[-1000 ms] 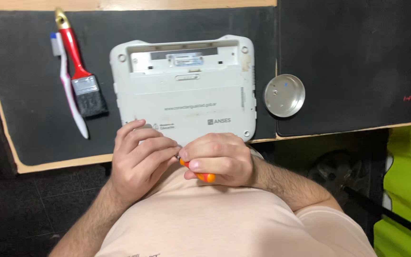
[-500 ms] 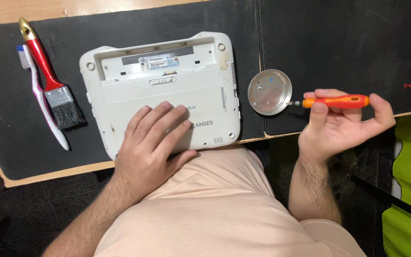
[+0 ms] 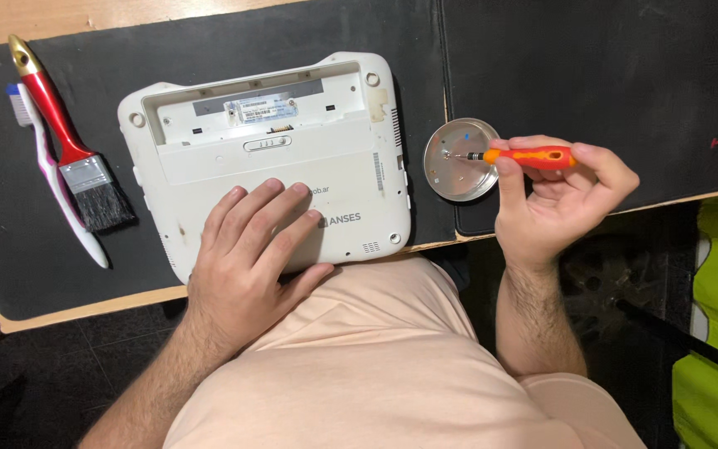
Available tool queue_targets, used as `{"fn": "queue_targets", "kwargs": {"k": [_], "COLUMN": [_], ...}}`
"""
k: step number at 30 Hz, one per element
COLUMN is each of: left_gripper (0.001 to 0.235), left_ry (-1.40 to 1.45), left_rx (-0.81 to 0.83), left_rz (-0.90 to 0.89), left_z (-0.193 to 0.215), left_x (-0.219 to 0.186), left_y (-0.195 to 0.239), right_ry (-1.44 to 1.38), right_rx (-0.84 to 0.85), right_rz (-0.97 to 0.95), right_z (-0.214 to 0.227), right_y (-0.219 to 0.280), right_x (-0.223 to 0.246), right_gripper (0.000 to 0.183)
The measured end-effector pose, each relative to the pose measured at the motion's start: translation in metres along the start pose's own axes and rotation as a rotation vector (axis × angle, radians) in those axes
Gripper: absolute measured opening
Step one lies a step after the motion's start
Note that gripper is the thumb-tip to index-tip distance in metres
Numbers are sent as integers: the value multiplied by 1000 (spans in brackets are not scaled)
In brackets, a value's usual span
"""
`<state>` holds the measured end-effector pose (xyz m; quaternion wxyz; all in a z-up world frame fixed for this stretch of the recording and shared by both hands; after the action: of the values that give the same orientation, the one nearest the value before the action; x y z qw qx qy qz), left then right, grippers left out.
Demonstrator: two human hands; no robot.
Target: The person uses a screwdriver to remove screws from the back of a white electronic device resting on their lap. They place the removed screws into a small metal tin and continue unscrewing until the back cover is loose, then they lift the cover off the device.
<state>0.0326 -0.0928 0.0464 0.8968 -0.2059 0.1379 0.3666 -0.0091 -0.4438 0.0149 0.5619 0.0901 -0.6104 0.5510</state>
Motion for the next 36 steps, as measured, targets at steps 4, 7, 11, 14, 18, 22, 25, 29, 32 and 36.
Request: {"fn": "queue_targets", "kwargs": {"k": [4,7,11,14,18,22,25,29,32,36], "left_gripper": [58,59,58,58,56,56,52,41,35,20], "left_ry": [-5,-9,3,18,128,291,428,461,475,494], "left_rx": [0,-10,-9,-8,-30,-92,-128,-154,-194,-308], "left_rz": [0,-6,-1,8,53,51,11,36,26,-32], "left_z": [0,1,1,1,6,16,17,12,9,7], "left_x": [1,1,2,2,0,7,8,13,15,16], "left_y": [1,2,2,2,-3,-4,2,15,20,22], "right_ry": [31,16,-67,-105,-209,-291,-313,-448,-477,-465], "right_rx": [-2,4,-42,-92,-177,-127,-50,121,192,246], "right_rz": [-8,1,-95,-171,-300,-205,-213,-296,-304,-301], "right_z": [0,-1,4,12,14,-17,-46,-83,-101,-111], "right_y": [3,2,-3,-3,7,19,26,31,34,36], "right_x": [-4,-4,-6,-16,-14,21,53,80,89,91], "right_gripper": [61,60,57,56,59,59,63,64,62,61]}}
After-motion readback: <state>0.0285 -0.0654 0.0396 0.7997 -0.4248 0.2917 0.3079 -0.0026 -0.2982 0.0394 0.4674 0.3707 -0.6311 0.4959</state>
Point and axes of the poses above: each hand's wrist, its own y-axis away from the middle knuckle, its own z-axis out of the back of the hand, x = y × z, the point moved 2 cm from there along -y, towards the middle knuckle, and after that the axes turned 3 degrees about z, right-handed, at the moved point
